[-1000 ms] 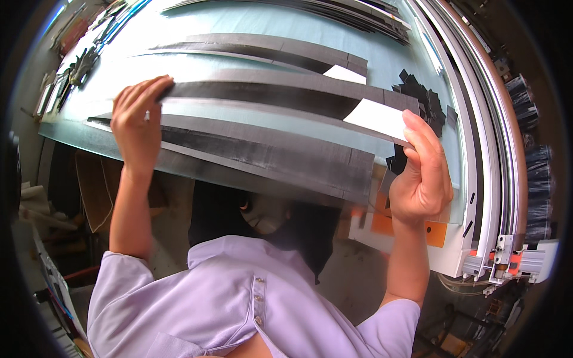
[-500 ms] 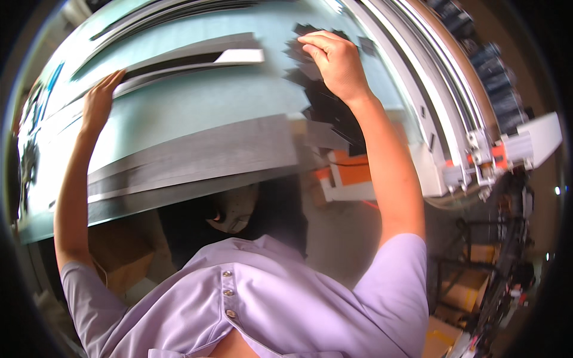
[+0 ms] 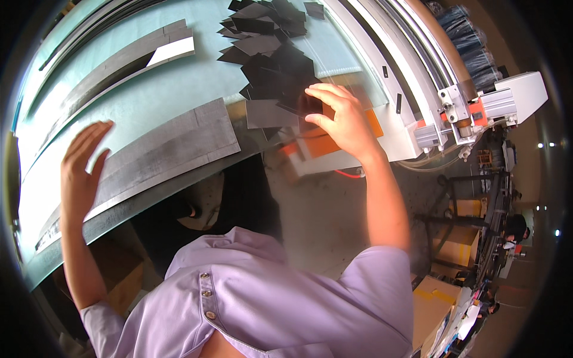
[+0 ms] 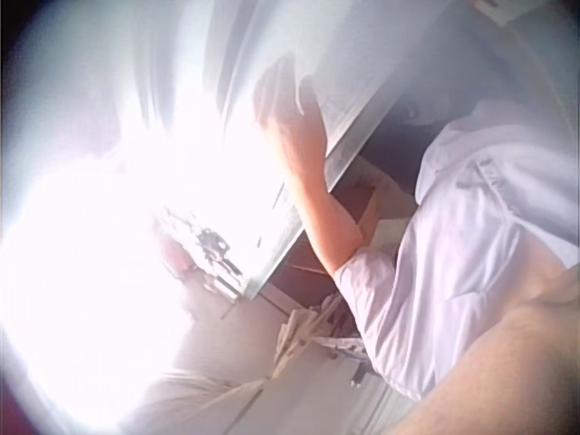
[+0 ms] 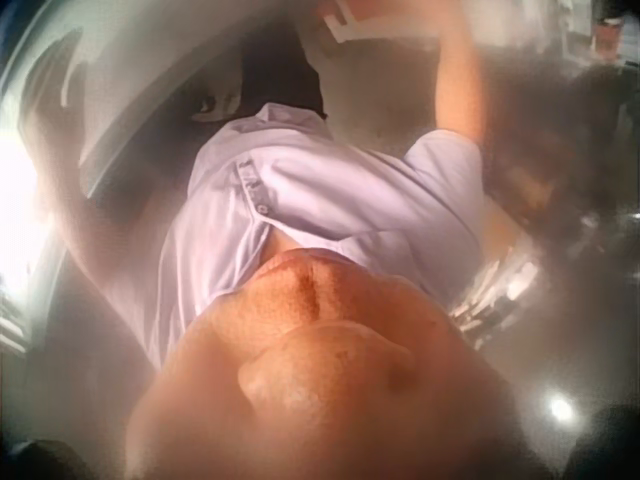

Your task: The person peels a white backing off a stack of dark rectangular sheets on a glass table. They separate the peeled sheets and place them into a pile on the right side of the table, repeating the process for multiple items.

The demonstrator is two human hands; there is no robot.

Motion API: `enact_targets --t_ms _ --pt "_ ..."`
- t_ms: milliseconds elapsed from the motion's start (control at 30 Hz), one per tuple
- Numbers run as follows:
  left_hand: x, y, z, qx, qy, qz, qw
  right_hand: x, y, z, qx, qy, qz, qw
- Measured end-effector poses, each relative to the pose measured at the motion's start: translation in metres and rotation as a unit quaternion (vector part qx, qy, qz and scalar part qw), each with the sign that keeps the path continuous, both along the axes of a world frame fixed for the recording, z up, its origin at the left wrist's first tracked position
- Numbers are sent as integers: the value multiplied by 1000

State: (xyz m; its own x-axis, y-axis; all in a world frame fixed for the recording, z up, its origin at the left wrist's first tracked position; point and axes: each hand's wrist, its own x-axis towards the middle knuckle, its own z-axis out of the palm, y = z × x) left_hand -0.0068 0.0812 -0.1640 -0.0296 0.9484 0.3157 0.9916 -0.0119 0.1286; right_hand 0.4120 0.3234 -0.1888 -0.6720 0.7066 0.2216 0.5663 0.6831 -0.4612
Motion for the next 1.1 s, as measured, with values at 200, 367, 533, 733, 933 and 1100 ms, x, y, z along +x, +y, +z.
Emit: enact_targets --t_ms 200,367,533,733,933,1100 --pt "96 3 -10 41 -138 -135 980 -12 -20 13 70 9 28 997" --pt "129 21 -22 66 -162 -182 968 -28 -42 -1 55 -3 121 991" --pt "159 42 -24 50 -141 -161 976 -15 -40 -5 45 -4 133 990" --pt "195 80 -49 77 -67 -153 983 -6 -42 -9 -18 97 105 990" --pt "192 91 -50 121 -87 -183 972 12 -22 -12 18 79 100 992" --pt "195 103 -46 139 -93 -171 971 22 1 -25 43 102 79 991"
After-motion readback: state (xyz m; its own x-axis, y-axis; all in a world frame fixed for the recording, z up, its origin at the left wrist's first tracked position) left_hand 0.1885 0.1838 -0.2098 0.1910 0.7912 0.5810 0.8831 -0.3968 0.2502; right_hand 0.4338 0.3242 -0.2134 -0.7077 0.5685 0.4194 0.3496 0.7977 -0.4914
